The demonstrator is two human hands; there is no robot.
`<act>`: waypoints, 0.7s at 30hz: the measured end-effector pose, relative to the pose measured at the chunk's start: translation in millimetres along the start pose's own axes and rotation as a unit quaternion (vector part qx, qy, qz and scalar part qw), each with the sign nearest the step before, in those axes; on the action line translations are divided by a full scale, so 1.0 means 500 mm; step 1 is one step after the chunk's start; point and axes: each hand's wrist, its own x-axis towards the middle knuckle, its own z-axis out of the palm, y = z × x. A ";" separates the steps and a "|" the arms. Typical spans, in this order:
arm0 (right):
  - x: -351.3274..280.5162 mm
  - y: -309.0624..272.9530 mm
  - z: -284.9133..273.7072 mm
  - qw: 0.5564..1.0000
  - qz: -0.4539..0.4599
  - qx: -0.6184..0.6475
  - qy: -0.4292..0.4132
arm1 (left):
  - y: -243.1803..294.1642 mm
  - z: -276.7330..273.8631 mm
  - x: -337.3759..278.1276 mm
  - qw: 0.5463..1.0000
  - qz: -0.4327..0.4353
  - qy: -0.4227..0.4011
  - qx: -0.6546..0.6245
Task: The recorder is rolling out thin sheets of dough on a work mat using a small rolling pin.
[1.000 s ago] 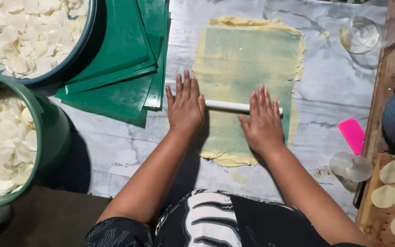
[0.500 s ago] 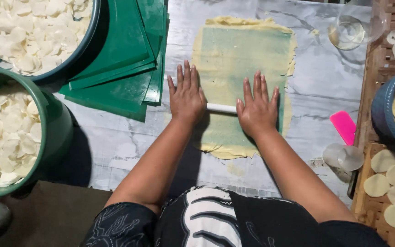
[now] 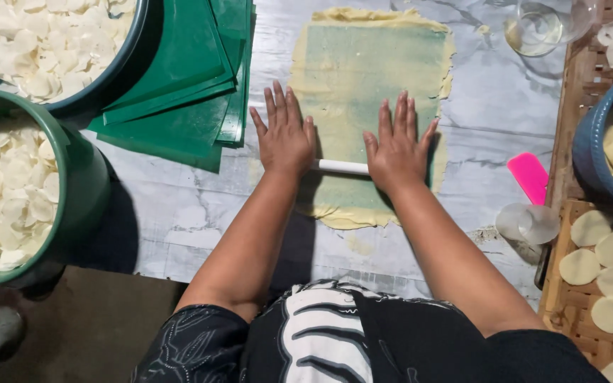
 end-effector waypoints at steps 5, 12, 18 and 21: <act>-0.081 0.015 0.039 0.997 -0.029 -0.068 -0.024 | 0.000 0.019 -0.089 1.000 0.015 -0.011 -0.005; -0.200 0.038 0.074 0.987 -0.128 -0.064 0.070 | -0.045 0.103 -0.201 0.994 0.091 0.056 0.000; -0.301 0.033 0.076 0.982 -0.143 -0.062 0.105 | -0.083 0.107 -0.300 0.980 0.171 0.096 -0.039; -0.342 0.046 0.095 0.976 -0.151 -0.055 0.143 | -0.105 0.102 -0.328 0.962 0.223 0.144 -0.063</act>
